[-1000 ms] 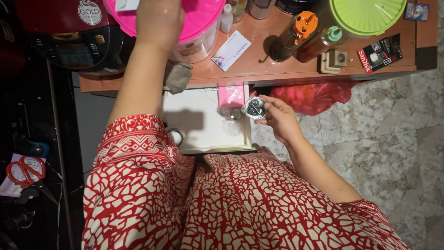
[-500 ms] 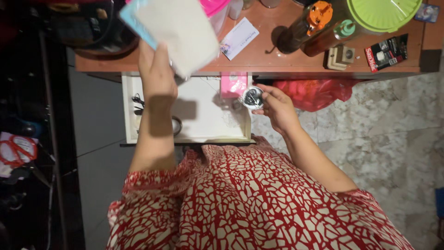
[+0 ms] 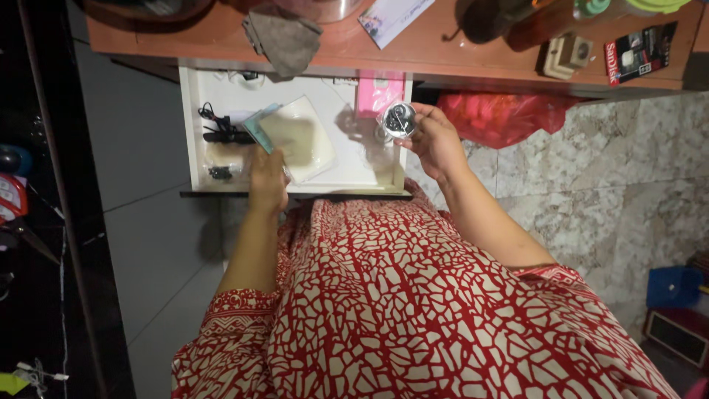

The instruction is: The person tidies a desk drawer by hand, removing various items including a flute, cables, a small wooden box, and packaging, while rearranging other objects within the drawer and on the desk surface.

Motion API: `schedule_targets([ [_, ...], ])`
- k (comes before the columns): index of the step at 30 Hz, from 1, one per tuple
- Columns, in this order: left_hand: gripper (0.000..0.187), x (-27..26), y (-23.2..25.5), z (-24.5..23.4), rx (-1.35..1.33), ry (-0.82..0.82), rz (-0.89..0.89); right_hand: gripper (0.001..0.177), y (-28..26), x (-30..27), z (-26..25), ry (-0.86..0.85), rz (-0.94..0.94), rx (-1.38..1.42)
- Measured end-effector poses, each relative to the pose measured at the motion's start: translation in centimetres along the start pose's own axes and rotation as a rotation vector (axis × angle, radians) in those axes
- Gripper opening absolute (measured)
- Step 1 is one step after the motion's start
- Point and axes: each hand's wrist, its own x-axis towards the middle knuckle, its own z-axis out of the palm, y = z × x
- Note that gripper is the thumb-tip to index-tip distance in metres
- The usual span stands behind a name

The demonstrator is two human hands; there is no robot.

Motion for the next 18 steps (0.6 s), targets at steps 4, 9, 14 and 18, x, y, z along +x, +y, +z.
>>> schedule_targets([
  [4,0.012,-0.9,0.7,-1.4,-0.028,0.072,-0.139,0.025,1.7,0.9,-0.5,0.08,-0.008,-0.091],
  [9,0.016,-2.2,0.8,-4.0,0.079,0.029,-0.072,0.022,5.4,2.4,-3.3,0.189,-0.004,-0.215],
  [14,0.022,-2.6,0.3,-6.9,0.005,0.002,-0.009,0.018,12.2,4.6,-7.3,0.237,0.001,-0.281],
  [18,0.026,-3.7,1.7,-7.6,0.034,0.039,-0.039,0.013,17.5,6.3,-8.9,0.232,-0.06,-0.637],
])
